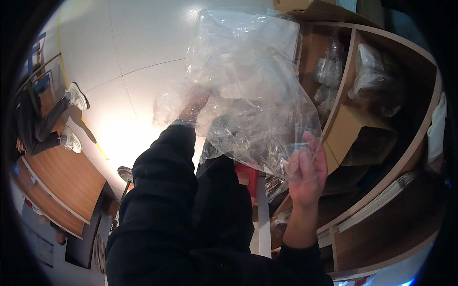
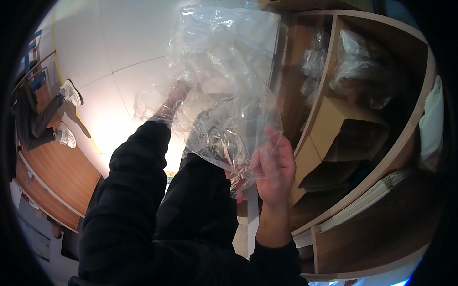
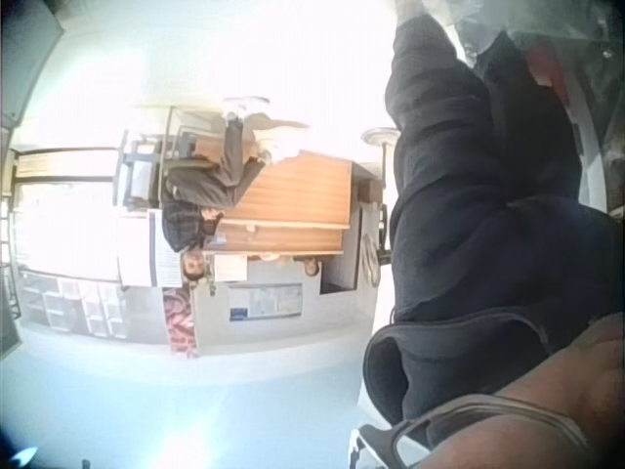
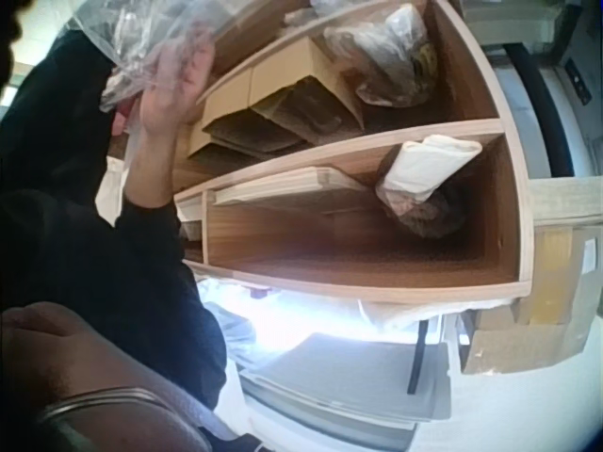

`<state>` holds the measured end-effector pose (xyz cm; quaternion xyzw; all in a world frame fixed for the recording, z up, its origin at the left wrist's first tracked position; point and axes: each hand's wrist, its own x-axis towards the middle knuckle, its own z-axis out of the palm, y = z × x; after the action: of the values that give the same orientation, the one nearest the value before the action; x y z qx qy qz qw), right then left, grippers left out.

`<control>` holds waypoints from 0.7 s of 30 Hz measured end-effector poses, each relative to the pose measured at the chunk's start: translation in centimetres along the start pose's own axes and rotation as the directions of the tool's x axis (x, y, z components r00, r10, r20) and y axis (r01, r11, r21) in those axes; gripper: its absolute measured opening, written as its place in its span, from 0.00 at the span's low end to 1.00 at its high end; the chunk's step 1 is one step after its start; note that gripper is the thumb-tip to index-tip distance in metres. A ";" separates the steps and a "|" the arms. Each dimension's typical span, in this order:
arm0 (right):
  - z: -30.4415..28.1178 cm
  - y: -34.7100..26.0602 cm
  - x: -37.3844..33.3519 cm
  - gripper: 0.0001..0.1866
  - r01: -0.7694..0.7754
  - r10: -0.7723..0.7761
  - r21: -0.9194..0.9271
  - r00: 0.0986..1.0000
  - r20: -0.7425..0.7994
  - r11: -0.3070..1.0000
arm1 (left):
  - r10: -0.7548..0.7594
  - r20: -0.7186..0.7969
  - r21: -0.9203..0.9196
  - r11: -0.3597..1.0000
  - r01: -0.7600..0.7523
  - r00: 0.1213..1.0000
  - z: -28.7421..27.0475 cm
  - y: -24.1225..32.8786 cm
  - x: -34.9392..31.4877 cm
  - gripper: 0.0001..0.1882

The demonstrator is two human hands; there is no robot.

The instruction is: The person repeatedly folds flat white paperboard sheets into shallow rectangular trays on a wooden workbench. They align edges, crease corners, and stack the finished trays. The person also handles clear plastic bags and stacks of flat sheets nearby.

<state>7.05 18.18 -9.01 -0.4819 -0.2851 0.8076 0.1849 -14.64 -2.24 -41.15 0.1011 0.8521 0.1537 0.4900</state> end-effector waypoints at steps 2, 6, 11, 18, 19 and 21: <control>0.4 0.2 0.1 0.22 -0.008 0.007 0.022 1.000 0.009 1.000 | -0.017 0.003 -0.036 0.999 0.017 1.000 0.3 0.4 -1.1 0.15; 1.3 0.4 0.2 0.21 -0.020 0.020 -0.014 0.999 -0.031 1.000 | -0.046 0.030 -0.123 0.991 0.050 0.998 0.5 2.8 -4.0 0.14; 1.4 0.4 0.0 0.22 -0.029 0.029 -0.038 0.999 -0.018 0.999 | -0.072 0.082 -0.212 0.973 0.088 0.994 -1.1 7.2 -8.4 0.14; 0.7 -0.2 -1.0 0.24 -0.033 0.026 -0.153 0.999 -0.045 0.988 | 0.016 0.104 -0.420 0.907 0.030 0.994 -4.0 9.7 -11.8 0.16; 0.7 -0.4 -1.2 0.25 -0.047 0.037 -0.180 0.998 -0.060 0.983 | 0.016 0.121 -0.472 0.881 0.043 0.993 -4.5 9.5 -11.7 0.17; 0.7 -1.2 -1.6 0.25 -0.089 0.068 -0.180 0.991 -0.118 0.980 | 0.106 0.109 -0.625 0.780 -0.015 0.988 -5.5 9.0 -11.6 0.17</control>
<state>7.19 17.99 -6.87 -0.5520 -0.3287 0.7564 0.1231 -13.47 1.56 -25.98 -0.0284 0.7141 0.4344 0.5483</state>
